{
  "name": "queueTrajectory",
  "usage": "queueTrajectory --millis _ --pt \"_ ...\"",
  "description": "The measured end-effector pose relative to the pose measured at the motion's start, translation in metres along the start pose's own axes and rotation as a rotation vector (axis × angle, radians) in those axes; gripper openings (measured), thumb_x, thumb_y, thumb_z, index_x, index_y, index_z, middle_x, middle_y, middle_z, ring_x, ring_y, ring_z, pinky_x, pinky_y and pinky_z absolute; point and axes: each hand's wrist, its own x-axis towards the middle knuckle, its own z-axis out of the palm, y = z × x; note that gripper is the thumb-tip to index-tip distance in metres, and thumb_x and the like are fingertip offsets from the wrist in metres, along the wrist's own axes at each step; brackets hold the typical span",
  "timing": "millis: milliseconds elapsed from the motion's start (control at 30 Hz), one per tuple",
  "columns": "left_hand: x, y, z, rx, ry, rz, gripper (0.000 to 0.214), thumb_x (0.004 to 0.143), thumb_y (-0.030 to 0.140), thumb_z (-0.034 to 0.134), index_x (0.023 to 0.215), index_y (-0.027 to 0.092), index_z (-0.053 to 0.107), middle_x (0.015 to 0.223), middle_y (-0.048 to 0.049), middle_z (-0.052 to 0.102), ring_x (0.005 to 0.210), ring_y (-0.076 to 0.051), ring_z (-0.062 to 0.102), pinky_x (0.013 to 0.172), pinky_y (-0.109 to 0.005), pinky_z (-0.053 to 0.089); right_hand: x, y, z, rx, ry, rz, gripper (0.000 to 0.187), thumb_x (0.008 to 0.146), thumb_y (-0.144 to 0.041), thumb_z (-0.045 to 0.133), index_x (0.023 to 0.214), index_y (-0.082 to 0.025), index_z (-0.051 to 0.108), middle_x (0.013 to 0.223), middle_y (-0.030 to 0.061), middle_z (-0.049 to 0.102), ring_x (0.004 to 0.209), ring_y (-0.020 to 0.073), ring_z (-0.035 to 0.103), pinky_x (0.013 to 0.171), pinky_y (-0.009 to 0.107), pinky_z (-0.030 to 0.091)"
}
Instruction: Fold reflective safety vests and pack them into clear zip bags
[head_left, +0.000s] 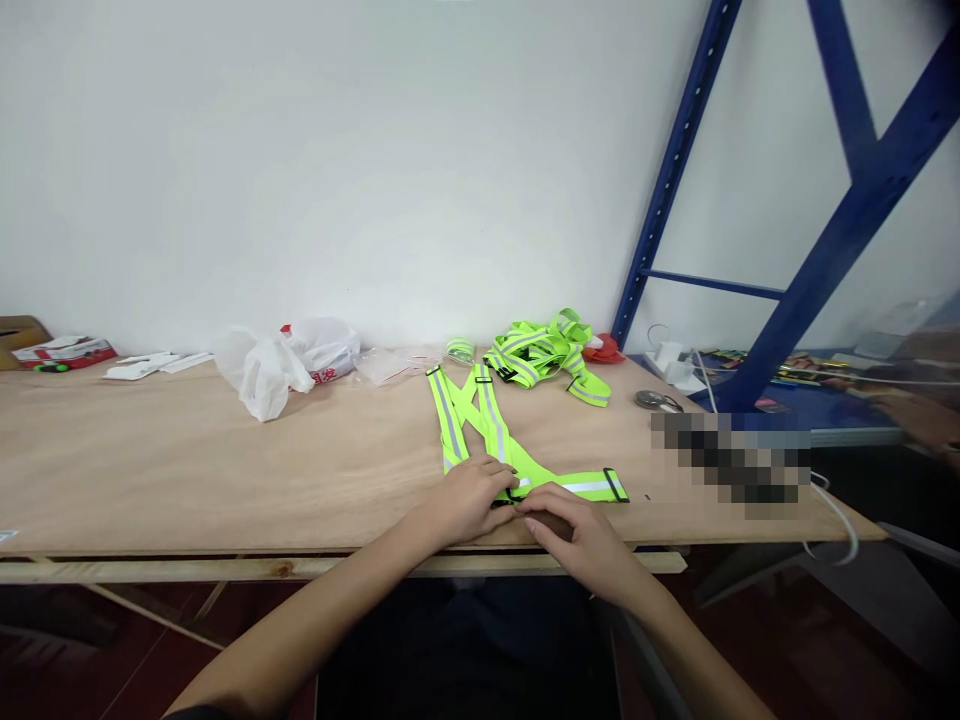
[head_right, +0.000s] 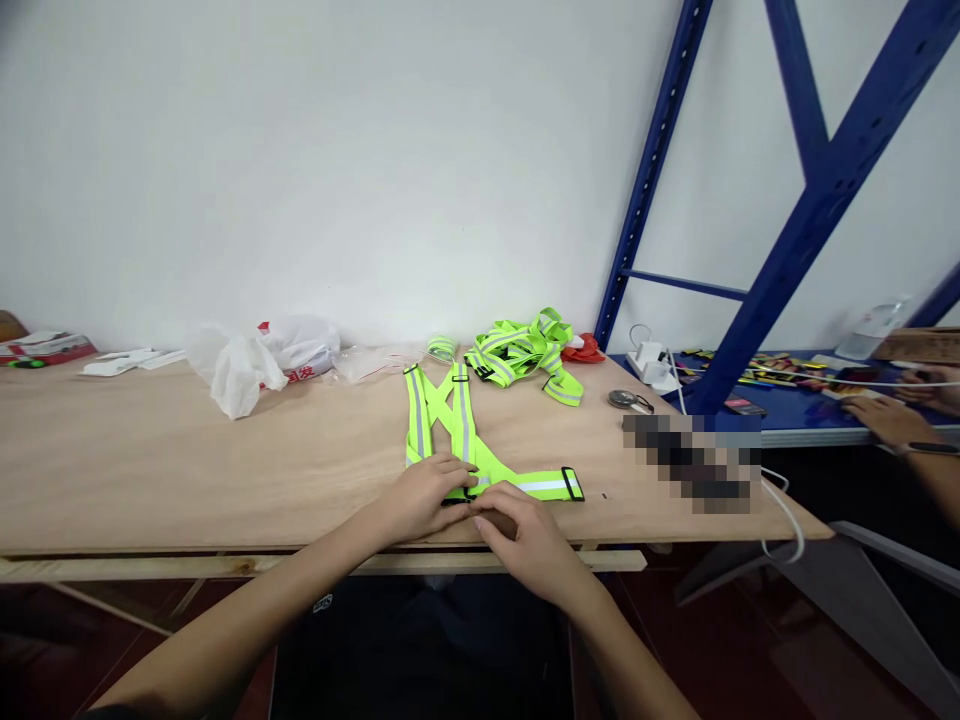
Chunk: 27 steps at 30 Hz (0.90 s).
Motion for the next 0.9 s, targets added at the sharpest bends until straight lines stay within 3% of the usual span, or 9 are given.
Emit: queueTrajectory --millis 333,500,600,700,800,900 --pt "0.001 0.013 0.007 0.167 -0.009 0.001 0.018 0.097 0.017 0.051 0.102 0.016 0.068 0.100 -0.0094 0.068 0.101 -0.026 0.061 0.093 -0.039 0.047 -0.002 0.002 0.005 -0.011 0.021 -0.004 0.016 0.093 -0.020 0.055 0.093 -0.022 0.070 0.093 0.0062 0.073 0.088 0.0198 0.069 0.080 0.032 0.057" --pt "0.001 0.037 0.019 0.374 -0.006 -0.146 0.021 0.096 0.016 0.051 0.110 0.013 0.066 0.112 -0.0148 0.065 0.101 -0.029 0.060 0.085 -0.041 0.050 -0.002 0.002 0.002 0.015 0.010 -0.043 0.016 0.094 -0.022 0.054 0.090 -0.021 0.070 0.092 0.0060 0.073 0.087 0.0192 0.069 0.080 0.031 0.057" --pt "-0.002 0.052 0.036 0.482 0.026 -0.219 0.033 0.094 0.014 0.049 0.125 0.011 0.062 0.121 -0.0196 0.064 0.103 -0.030 0.061 0.082 -0.042 0.051 -0.006 0.014 -0.021 -0.019 0.124 -0.086 0.019 0.096 -0.031 0.055 0.092 -0.022 0.072 0.091 0.0075 0.073 0.088 0.0207 0.070 0.080 0.033 0.059" --pt "-0.007 0.062 0.048 0.506 0.075 -0.256 0.048 0.094 0.020 0.051 0.140 0.010 0.053 0.138 -0.0232 0.057 0.116 -0.034 0.057 0.092 -0.047 0.048 -0.015 0.037 -0.055 -0.165 0.287 -0.036 0.024 0.093 -0.042 0.061 0.102 -0.023 0.073 0.103 0.0107 0.073 0.099 0.0256 0.070 0.088 0.039 0.059" --pt "-0.010 0.069 0.053 0.452 0.080 -0.307 0.054 0.096 0.029 0.050 0.146 0.007 0.048 0.144 -0.0256 0.053 0.126 -0.040 0.052 0.099 -0.056 0.044 -0.028 0.062 -0.083 -0.316 0.232 0.092 0.045 0.086 -0.050 0.068 0.124 -0.025 0.068 0.130 0.0128 0.066 0.121 0.0304 0.063 0.100 0.046 0.055" --pt "-0.010 0.075 0.055 0.388 0.088 -0.372 0.054 0.097 0.031 0.049 0.147 0.011 0.048 0.149 -0.0246 0.048 0.134 -0.043 0.046 0.104 -0.065 0.038 -0.039 0.080 -0.093 -0.331 0.109 0.199 0.063 0.082 -0.052 0.071 0.137 -0.024 0.060 0.144 0.0136 0.058 0.133 0.0321 0.054 0.110 0.050 0.047"
